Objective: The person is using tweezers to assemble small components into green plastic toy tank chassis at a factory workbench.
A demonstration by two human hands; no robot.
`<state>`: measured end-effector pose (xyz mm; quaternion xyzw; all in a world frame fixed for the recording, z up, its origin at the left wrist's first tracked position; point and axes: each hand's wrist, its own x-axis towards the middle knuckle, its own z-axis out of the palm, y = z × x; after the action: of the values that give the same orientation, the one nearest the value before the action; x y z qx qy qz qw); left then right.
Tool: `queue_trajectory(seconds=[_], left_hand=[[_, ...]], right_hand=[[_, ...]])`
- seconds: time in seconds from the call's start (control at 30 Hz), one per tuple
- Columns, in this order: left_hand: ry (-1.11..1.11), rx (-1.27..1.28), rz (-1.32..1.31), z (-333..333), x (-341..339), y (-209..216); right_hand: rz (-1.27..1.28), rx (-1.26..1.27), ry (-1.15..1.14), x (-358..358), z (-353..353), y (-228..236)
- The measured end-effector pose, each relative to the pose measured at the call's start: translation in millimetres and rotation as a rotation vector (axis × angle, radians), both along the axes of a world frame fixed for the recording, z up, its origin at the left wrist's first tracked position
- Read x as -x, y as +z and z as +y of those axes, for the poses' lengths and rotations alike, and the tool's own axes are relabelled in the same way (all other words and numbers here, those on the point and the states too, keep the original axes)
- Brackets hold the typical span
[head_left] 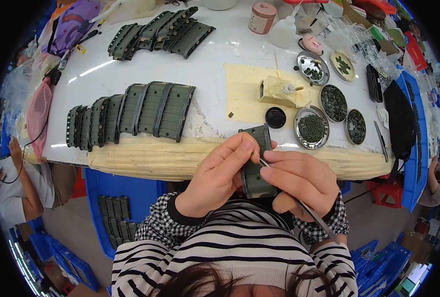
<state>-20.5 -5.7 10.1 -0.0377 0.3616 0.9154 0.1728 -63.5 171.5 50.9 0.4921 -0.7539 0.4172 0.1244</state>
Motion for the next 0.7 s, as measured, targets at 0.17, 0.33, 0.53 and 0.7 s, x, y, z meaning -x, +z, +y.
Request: queue_trajectory(seconds=[0.17,0.33,0.53,0.7], left_hand=[[0.03,0.067,-0.003,-0.8,-1.5,0.1],[0.029,0.123,-0.066,-1.6,-2.5,1.7],[0.027,0.12,-0.06,-0.6,-2.8,1.7],[0.023,0.121,-0.077,-0.5,-2.5,1.2]], right_hand=[[0.159,-0.067,-0.016,-2.1,-3.7,-1.9],[0.191,-0.086,-0.004,-0.5,-5.1,-2.1],[0.2,-0.093,0.002,-0.3,-4.4,-1.7],[0.203,-0.087,0.001,0.1,-4.8,-2.6]])
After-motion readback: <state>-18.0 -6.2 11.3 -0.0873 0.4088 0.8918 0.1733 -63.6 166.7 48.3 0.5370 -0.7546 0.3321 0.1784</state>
